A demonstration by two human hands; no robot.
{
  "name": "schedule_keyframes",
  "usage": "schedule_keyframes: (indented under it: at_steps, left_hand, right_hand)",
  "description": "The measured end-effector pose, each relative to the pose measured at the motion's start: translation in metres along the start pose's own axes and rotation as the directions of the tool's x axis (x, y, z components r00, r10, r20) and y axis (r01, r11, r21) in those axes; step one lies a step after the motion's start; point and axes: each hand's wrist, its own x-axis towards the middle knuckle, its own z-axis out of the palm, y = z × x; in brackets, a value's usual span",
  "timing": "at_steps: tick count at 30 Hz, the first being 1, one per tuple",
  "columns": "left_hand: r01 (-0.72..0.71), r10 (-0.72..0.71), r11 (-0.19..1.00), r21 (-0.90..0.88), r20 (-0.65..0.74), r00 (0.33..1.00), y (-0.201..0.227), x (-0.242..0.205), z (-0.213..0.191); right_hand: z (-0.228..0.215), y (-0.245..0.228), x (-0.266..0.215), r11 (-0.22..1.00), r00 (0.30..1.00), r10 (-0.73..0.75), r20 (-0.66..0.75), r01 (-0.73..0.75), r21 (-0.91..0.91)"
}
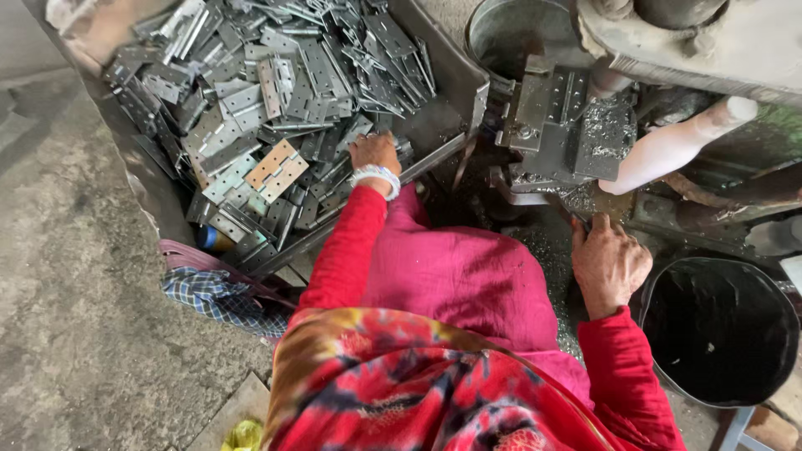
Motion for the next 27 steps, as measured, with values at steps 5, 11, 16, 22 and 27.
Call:
schedule_keyframes:
  at_steps: [5,11,16,22,27]
  left_hand:
    - [-0.046,0.031,0.998,-0.030,-0.383,0.923,-0.001,-0.044,-0.001]
    - [-0.112,-0.218,0.744,-0.659,-0.398,0.891,-0.016,-0.028,0.029]
    - [-0.118,0.007,0.745,-0.657,-0.169,0.986,0.026,-0.007,0.044]
    - [-0.265,0.112,0.487,-0.832,-0.242,0.964,0.155,-0.047,-0.006]
    - [-0.529,0.492,0.849,0.000,-0.365,0.790,0.237,-0.106,0.004]
  right_hand:
    - [0.003,0.000,-0.005,1.000,0.999,-0.019,-0.047,0.018,-0.013]
    - [0.007,0.001,-0.007,0.999,0.994,-0.005,-0.107,-0.001,-0.053]
    - [0.010,0.001,-0.006,0.998,0.995,0.025,-0.097,-0.020,0.053]
    - [0.009,0.002,-0.007,0.998,0.999,0.032,-0.035,-0.030,0.051]
    - [0.001,-0.002,-0.003,0.993,0.999,0.030,0.043,-0.035,0.111]
